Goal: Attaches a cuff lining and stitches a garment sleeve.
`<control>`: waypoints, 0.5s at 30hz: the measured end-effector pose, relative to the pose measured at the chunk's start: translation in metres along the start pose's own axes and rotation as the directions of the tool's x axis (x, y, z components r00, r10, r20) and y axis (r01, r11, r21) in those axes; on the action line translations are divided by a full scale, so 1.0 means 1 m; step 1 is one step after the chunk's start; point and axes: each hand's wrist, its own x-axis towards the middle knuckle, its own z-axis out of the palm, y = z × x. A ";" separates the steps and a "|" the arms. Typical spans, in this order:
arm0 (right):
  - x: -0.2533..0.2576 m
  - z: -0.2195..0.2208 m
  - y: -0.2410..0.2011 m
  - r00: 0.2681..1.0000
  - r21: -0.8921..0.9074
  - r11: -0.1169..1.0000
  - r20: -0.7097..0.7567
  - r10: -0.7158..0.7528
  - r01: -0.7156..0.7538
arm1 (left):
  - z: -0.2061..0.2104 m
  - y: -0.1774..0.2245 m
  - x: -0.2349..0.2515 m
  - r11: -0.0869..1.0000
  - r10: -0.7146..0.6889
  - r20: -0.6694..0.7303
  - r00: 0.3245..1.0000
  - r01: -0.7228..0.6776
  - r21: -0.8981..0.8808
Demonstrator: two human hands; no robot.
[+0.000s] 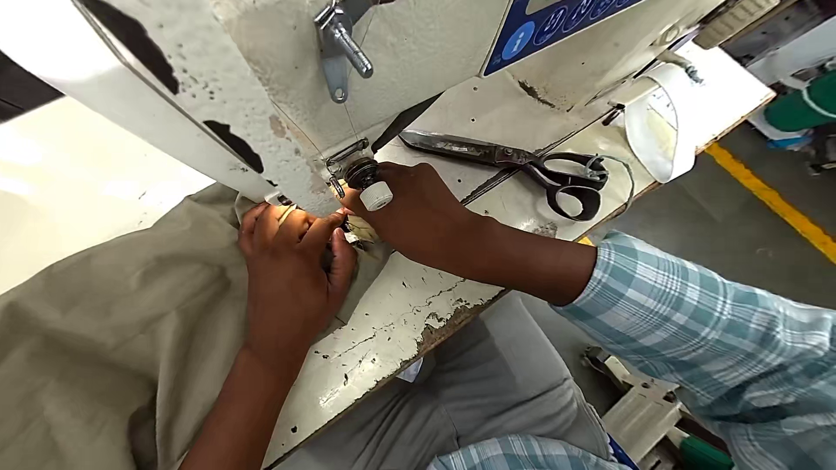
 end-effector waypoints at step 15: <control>-0.004 0.003 0.003 0.987 0.136 0.978 0.058 0.150 -0.157 | 0.001 -0.006 0.003 1.000 0.026 -0.012 1.000 -0.027 -0.013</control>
